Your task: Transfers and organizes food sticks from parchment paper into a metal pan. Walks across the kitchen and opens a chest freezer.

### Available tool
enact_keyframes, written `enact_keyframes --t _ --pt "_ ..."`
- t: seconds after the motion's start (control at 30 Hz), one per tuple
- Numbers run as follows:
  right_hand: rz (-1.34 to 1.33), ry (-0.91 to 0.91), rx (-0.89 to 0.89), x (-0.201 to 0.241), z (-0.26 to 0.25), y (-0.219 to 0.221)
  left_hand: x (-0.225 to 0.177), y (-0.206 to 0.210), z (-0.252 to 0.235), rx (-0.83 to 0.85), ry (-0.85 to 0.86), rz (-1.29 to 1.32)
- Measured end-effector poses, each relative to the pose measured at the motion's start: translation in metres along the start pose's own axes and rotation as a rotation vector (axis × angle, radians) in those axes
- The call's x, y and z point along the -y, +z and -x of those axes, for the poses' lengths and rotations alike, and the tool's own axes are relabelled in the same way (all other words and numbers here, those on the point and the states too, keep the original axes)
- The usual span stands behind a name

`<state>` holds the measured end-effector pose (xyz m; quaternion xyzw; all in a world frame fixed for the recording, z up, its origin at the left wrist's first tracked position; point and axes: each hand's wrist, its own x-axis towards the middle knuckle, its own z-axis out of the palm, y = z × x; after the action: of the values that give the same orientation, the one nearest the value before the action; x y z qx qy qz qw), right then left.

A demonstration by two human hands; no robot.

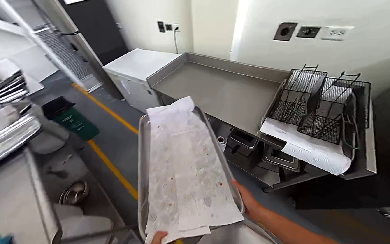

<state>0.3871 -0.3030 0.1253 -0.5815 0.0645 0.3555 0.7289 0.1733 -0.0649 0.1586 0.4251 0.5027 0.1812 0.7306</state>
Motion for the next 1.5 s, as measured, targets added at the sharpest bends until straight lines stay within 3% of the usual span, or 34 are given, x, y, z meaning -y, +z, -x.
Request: enact_keyframes --t 0.07,0.13,0.23,0.3,0.43,0.53,0.63,0.7,0.77,0.87,1.0,1.13,1.23,1.3,1.4,1.5 --pt "-0.255 0.006 -0.097 0.012 -0.036 -0.007 -0.034 0.058 -0.061 0.097 -0.054 -0.066" --pt "-0.274 0.045 -0.279 0.013 -0.071 -0.022 -0.054 0.120 -0.114 0.175 -0.110 -0.112" --pt "0.170 0.079 -0.374 -0.013 -0.110 -0.056 -0.073 0.203 -0.176 0.311 -0.199 -0.198" --pt "0.335 0.225 -0.413 -0.024 -0.155 -0.068 -0.080 0.257 -0.218 0.402 -0.250 -0.259" --pt "0.595 0.386 -0.288 -0.027 -0.203 -0.053 -0.075 0.341 -0.281 0.607 -0.378 -0.365" --pt "0.827 0.387 -0.236 -0.020 -0.242 -0.011 -0.094 0.380 -0.325 1.006 -0.492 -0.602" --pt "0.919 0.386 -0.219 -0.007 -0.287 0.045 -0.132 0.383 -0.378 1.359 -0.310 -0.965" --pt "0.887 0.351 -0.245 0.006 -0.322 0.079 -0.156 0.365 -0.433 1.466 -0.162 -1.083" --pt "0.750 0.334 -0.287 0.013 -0.360 0.122 -0.195 0.322 -0.502 1.440 -0.125 -1.109" --pt "0.610 0.254 -0.365 0.030 -0.424 0.203 -0.274 0.242 -0.608 1.251 -0.115 -1.077" --pt "0.748 0.111 -0.161 0.092 -0.523 0.334 -0.371 0.183 -0.715 0.966 -0.083 -1.028" --pt "0.717 -0.081 0.019 0.181 -0.640 0.459 -0.471 0.207 -0.790 0.889 0.012 -0.911" --pt "0.658 -0.211 0.020 0.262 -0.735 0.532 -0.540 0.222 -0.851 0.821 0.120 -0.824" --pt "0.589 -0.312 -0.079 0.316 -0.808 0.561 -0.580 0.224 -0.899 0.751 0.171 -0.781" --pt "0.462 -0.403 -0.363 0.374 -0.937 0.576 -0.639 0.215 -0.976 0.618 0.218 -0.770" --pt "0.254 -0.240 -0.606 0.391 -1.037 0.571 -0.695 0.207 -1.025 0.430 0.203 -0.741"
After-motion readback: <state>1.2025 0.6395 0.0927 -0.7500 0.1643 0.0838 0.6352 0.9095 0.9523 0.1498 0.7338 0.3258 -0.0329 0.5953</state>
